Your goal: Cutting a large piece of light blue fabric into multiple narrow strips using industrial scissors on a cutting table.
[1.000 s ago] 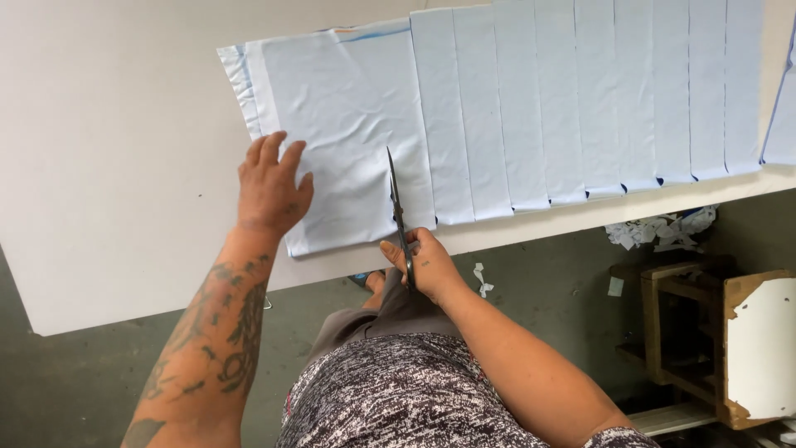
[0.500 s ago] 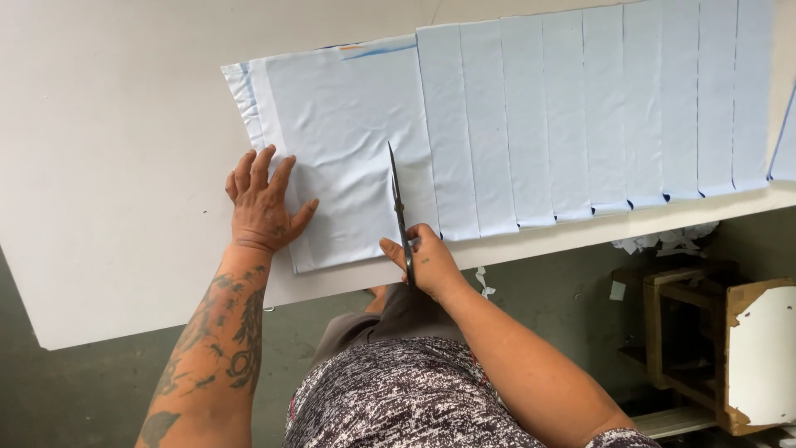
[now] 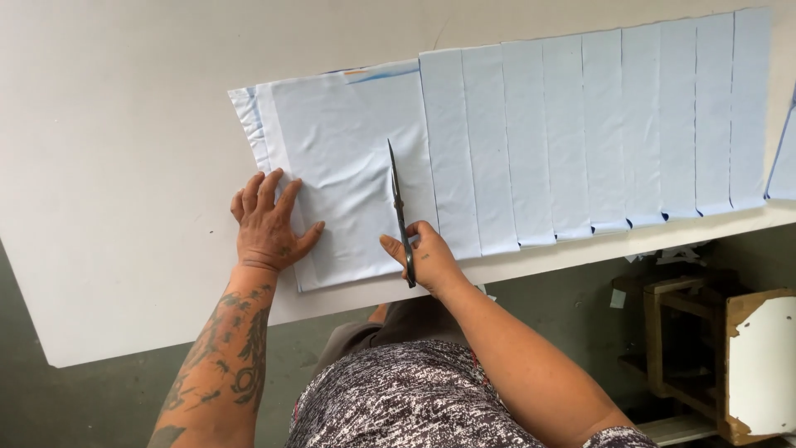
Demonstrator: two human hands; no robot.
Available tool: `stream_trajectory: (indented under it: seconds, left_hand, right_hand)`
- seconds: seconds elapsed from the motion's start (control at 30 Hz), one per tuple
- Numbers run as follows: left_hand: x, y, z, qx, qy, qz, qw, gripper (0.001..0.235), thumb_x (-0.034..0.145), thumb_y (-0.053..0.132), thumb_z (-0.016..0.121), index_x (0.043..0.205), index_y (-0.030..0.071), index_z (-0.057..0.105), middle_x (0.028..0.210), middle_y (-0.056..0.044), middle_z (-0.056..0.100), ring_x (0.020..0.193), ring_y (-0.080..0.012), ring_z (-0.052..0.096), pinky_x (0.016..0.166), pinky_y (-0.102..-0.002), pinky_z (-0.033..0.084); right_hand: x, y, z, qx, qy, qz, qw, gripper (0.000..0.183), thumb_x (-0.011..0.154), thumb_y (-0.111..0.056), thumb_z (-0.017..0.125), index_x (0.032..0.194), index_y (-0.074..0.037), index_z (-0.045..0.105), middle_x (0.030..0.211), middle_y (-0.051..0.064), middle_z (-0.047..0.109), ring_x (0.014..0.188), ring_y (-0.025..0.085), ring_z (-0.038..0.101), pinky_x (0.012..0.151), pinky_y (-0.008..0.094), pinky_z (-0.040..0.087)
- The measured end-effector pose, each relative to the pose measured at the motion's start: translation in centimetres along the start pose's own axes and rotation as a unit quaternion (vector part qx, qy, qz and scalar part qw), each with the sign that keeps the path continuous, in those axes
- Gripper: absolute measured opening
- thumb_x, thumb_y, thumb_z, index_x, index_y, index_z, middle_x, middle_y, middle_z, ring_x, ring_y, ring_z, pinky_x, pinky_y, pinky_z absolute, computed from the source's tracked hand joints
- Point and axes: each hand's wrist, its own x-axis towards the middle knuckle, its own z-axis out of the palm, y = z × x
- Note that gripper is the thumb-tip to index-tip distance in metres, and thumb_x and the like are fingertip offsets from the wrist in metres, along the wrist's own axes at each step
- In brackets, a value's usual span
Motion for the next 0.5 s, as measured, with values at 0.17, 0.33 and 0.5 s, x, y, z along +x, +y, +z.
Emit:
stream_trajectory:
  seconds: [0.17,0.33,0.5]
  left_hand:
    - [0.0,-0.2,0.3,-0.001,0.006,0.003,1.0,0.084,0.076,0.07,0.067,0.149,0.029,0.055,0.161,-0.005,0.04,0.154,-0.0315,0.025,0.123,-0.053,0.019]
    - [0.0,-0.3,0.4,0.01,0.009,0.001,1.0,0.083,0.076,0.071,0.066,0.148,0.031,0.054,0.161,-0.003,0.041,0.153,-0.0301,0.026,0.123,-0.052,0.02]
    - [-0.1,-0.4,0.7,0.009,0.01,-0.001,1.0,0.084,0.075,0.072,0.065,0.148,0.032,0.054,0.16,-0.002,0.042,0.153,-0.0294,0.028,0.123,-0.052,0.02]
  right_hand:
    - [0.0,-0.2,-0.1,0.018,-0.003,-0.004,1.0,0.078,0.09,-0.057,0.085,0.125,0.008,0.058,0.061,0.006,0.064,0.053,0.017,0.069,0.053,0.024,0.053]
    - [0.6,-2.6,-0.3,0.02,0.009,-0.011,1.0,0.081,0.089,-0.06,0.084,0.125,0.008,0.058,0.061,0.007,0.063,0.052,0.018,0.069,0.054,0.025,0.052]
    - [2.0,-2.7,-0.3,0.023,0.016,-0.024,0.999,0.078,0.089,-0.056,0.086,0.124,0.009,0.059,0.06,0.007,0.064,0.051,0.018,0.068,0.053,0.024,0.051]
